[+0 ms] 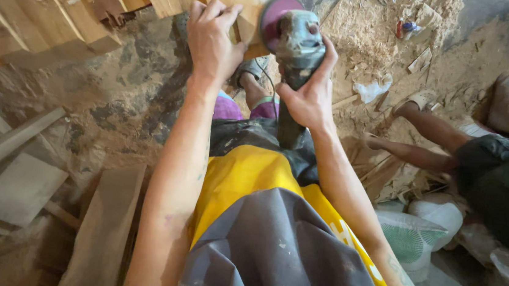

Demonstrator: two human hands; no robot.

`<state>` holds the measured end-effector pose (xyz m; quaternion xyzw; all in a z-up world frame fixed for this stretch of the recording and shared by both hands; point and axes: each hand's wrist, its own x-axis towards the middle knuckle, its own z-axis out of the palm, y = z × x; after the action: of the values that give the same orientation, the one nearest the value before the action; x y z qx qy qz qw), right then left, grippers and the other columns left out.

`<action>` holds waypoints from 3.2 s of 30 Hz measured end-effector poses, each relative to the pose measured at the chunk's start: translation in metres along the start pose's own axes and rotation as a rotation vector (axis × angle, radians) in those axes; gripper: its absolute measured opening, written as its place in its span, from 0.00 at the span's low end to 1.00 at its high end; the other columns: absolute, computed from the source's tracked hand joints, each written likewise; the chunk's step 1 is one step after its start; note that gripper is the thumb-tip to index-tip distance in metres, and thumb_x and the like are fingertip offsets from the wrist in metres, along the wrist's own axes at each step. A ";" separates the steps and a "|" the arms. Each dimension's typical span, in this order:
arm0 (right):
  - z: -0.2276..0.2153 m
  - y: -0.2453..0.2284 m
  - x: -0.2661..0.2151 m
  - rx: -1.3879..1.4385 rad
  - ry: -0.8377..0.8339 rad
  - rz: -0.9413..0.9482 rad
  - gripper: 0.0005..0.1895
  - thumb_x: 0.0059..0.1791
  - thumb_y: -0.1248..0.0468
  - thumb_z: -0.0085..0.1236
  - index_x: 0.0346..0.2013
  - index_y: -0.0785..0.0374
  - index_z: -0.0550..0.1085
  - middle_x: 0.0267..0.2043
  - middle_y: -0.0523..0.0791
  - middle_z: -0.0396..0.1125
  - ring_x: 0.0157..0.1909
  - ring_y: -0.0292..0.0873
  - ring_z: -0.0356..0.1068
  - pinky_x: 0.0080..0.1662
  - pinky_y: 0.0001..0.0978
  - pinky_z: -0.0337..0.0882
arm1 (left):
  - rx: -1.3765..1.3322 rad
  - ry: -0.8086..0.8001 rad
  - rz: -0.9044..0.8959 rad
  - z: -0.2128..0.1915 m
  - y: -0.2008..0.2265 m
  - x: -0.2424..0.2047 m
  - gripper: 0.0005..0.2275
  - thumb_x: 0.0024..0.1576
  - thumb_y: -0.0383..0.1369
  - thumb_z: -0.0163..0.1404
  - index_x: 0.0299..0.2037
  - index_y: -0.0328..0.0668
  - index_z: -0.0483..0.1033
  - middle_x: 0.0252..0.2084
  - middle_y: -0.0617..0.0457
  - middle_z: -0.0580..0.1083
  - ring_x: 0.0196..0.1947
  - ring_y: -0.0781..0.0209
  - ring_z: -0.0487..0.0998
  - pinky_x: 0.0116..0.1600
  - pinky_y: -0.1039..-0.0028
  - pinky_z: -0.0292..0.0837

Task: The person shapes a small wooden block by hand using an angle grinder with a sanding disc. They rotate the block to sand multiple sides while sitting in a workshop.

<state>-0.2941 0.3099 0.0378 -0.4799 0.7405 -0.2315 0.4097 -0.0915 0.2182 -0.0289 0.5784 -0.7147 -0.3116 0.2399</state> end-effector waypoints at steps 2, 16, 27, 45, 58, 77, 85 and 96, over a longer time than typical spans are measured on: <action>-0.003 0.005 -0.002 -0.044 0.012 0.033 0.57 0.41 0.65 0.68 0.75 0.58 0.42 0.61 0.59 0.65 0.60 0.57 0.70 0.62 0.46 0.71 | -0.001 0.003 -0.005 -0.002 0.000 -0.001 0.25 0.36 0.27 0.67 0.48 0.38 0.82 0.42 0.50 0.74 0.44 0.47 0.69 0.51 0.61 0.68; -0.026 0.027 -0.009 0.286 0.077 0.116 0.54 0.40 0.71 0.65 0.73 0.61 0.42 0.60 0.53 0.61 0.58 0.47 0.67 0.57 0.40 0.74 | 0.188 0.053 -0.142 0.010 0.015 -0.010 0.37 0.40 0.38 0.72 0.59 0.36 0.68 0.50 0.43 0.70 0.52 0.44 0.69 0.56 0.54 0.66; -0.021 0.004 -0.002 0.038 0.016 0.012 0.55 0.41 0.69 0.67 0.75 0.59 0.42 0.62 0.57 0.64 0.61 0.53 0.71 0.63 0.46 0.72 | 0.039 0.034 0.105 0.015 -0.001 -0.006 0.24 0.45 0.30 0.71 0.51 0.37 0.76 0.50 0.49 0.72 0.52 0.49 0.70 0.57 0.60 0.67; -0.023 0.006 0.010 -0.038 -0.025 0.071 0.57 0.41 0.66 0.69 0.74 0.56 0.41 0.61 0.58 0.66 0.59 0.56 0.73 0.61 0.48 0.73 | -0.030 0.060 0.127 0.009 -0.005 -0.005 0.19 0.43 0.30 0.70 0.44 0.36 0.82 0.48 0.53 0.75 0.49 0.52 0.72 0.55 0.62 0.69; -0.014 0.022 0.008 -0.023 0.047 -0.018 0.56 0.41 0.66 0.69 0.75 0.59 0.43 0.64 0.59 0.61 0.64 0.58 0.67 0.65 0.48 0.69 | -0.038 0.063 0.109 0.009 -0.002 -0.007 0.17 0.44 0.30 0.70 0.43 0.38 0.82 0.47 0.54 0.74 0.48 0.53 0.71 0.53 0.62 0.69; -0.025 0.025 0.002 0.206 0.063 0.101 0.55 0.40 0.70 0.67 0.74 0.60 0.43 0.60 0.53 0.64 0.59 0.49 0.69 0.62 0.40 0.72 | 0.244 -0.064 -0.195 0.024 0.018 -0.011 0.28 0.46 0.48 0.73 0.45 0.36 0.74 0.46 0.43 0.68 0.52 0.44 0.67 0.54 0.52 0.65; -0.020 0.009 0.004 0.055 0.019 0.009 0.56 0.41 0.69 0.70 0.75 0.60 0.43 0.63 0.56 0.64 0.62 0.52 0.70 0.64 0.45 0.71 | 0.121 0.032 0.110 0.014 -0.001 -0.009 0.24 0.45 0.27 0.69 0.53 0.40 0.77 0.53 0.52 0.72 0.56 0.50 0.68 0.59 0.58 0.66; -0.007 0.007 0.008 -0.011 -0.019 0.002 0.57 0.41 0.66 0.70 0.74 0.58 0.43 0.60 0.58 0.66 0.61 0.56 0.71 0.63 0.47 0.70 | 0.005 0.049 0.114 0.008 -0.006 -0.007 0.21 0.42 0.28 0.69 0.47 0.37 0.82 0.52 0.54 0.76 0.52 0.51 0.71 0.58 0.61 0.68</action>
<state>-0.3053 0.3058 0.0333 -0.4837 0.7382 -0.2223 0.4142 -0.0919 0.2261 -0.0386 0.5446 -0.7412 -0.2815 0.2733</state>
